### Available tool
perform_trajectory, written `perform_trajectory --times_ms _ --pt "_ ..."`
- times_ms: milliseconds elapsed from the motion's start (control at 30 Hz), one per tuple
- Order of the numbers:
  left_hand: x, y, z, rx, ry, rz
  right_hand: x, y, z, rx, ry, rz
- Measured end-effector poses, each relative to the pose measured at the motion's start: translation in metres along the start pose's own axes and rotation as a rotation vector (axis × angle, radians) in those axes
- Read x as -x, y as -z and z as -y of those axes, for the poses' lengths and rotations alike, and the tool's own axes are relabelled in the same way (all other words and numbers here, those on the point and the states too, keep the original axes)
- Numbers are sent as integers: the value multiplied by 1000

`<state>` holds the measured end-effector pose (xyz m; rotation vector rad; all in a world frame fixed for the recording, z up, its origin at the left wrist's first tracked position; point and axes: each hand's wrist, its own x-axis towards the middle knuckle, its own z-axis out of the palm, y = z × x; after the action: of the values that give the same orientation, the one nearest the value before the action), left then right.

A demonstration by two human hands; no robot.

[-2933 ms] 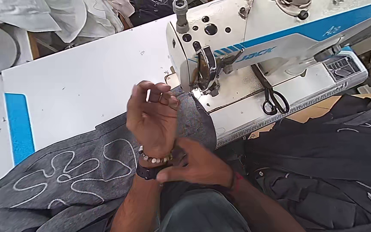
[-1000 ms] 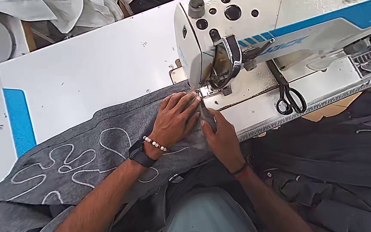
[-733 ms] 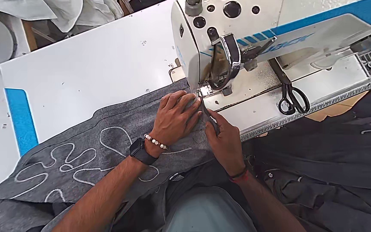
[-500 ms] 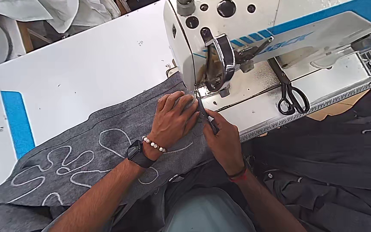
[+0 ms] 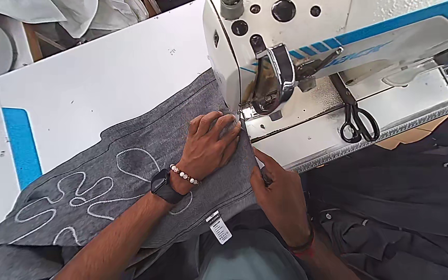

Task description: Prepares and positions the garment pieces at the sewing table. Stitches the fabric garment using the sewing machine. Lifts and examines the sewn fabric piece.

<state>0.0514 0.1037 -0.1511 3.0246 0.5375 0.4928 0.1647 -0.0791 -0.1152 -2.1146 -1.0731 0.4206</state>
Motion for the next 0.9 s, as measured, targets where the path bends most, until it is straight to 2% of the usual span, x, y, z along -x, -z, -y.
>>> perform_trajectory --times_ms 233,333,400,467,533,633,767,900 --pt "-16 4 23 38 -188 -71 -10 13 10 185 96 -11" --pt "-27 4 34 58 -308 -144 -32 27 26 304 173 51" --pt "-28 7 32 45 -340 -136 -48 32 37 367 190 128" --pt "-25 12 20 17 -268 -59 -70 23 35 368 158 170" --pt "-12 11 2 138 -72 21 -85 7 17 418 132 201" --pt "0 6 -4 332 123 31 -90 -4 -5 460 144 117" --pt "11 1 4 199 21 67 -58 8 -21 383 147 117" --pt "14 -4 -4 161 12 35 -6 30 -43 176 230 134"
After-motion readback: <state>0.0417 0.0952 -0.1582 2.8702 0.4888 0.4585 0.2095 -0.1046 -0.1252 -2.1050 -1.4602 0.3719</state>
